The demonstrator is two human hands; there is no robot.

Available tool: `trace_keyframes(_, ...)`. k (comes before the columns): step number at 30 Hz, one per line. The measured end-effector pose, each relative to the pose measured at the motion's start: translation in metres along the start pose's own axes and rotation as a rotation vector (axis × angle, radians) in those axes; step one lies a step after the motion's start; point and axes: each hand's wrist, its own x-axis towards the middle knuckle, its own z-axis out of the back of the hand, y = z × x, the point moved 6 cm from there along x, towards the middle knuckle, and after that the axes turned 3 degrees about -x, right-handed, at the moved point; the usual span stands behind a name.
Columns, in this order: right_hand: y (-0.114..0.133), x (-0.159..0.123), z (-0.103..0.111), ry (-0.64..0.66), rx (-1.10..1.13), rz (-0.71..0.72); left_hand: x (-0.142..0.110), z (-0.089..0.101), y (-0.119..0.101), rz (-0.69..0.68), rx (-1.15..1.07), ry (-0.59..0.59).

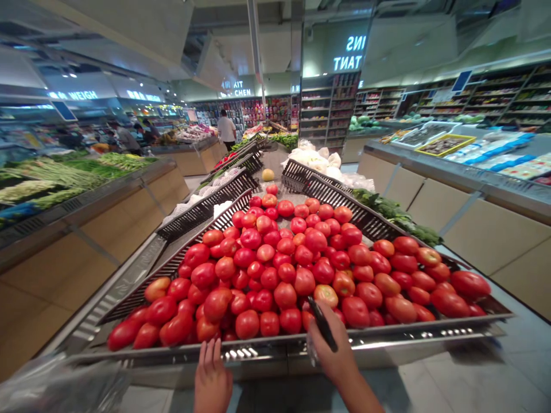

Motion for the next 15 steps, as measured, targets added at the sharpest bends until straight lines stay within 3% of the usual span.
trace_keyframes(3,-0.022,-0.022,-0.005,-0.011,-0.02,-0.051,0.001,0.001,0.0,0.016,-0.007,-0.005)
trace_keyframes(6,-0.049,-0.036,0.008,-0.093,-0.042,-0.157,0.0,0.001,0.0,0.017,-0.029,-0.004)
trace_keyframes(10,-0.07,-0.036,0.05,-0.299,-0.056,-0.281,-0.002,0.0,0.0,0.019,-0.07,-0.007)
trace_keyframes(13,-0.072,-0.034,0.088,-0.559,-0.074,-0.348,-0.002,-0.001,0.001,0.028,-0.09,0.007)
trace_keyframes(15,-0.068,-0.031,0.106,-0.649,-0.079,-0.341,-0.002,-0.002,0.001,0.022,-0.087,0.016)
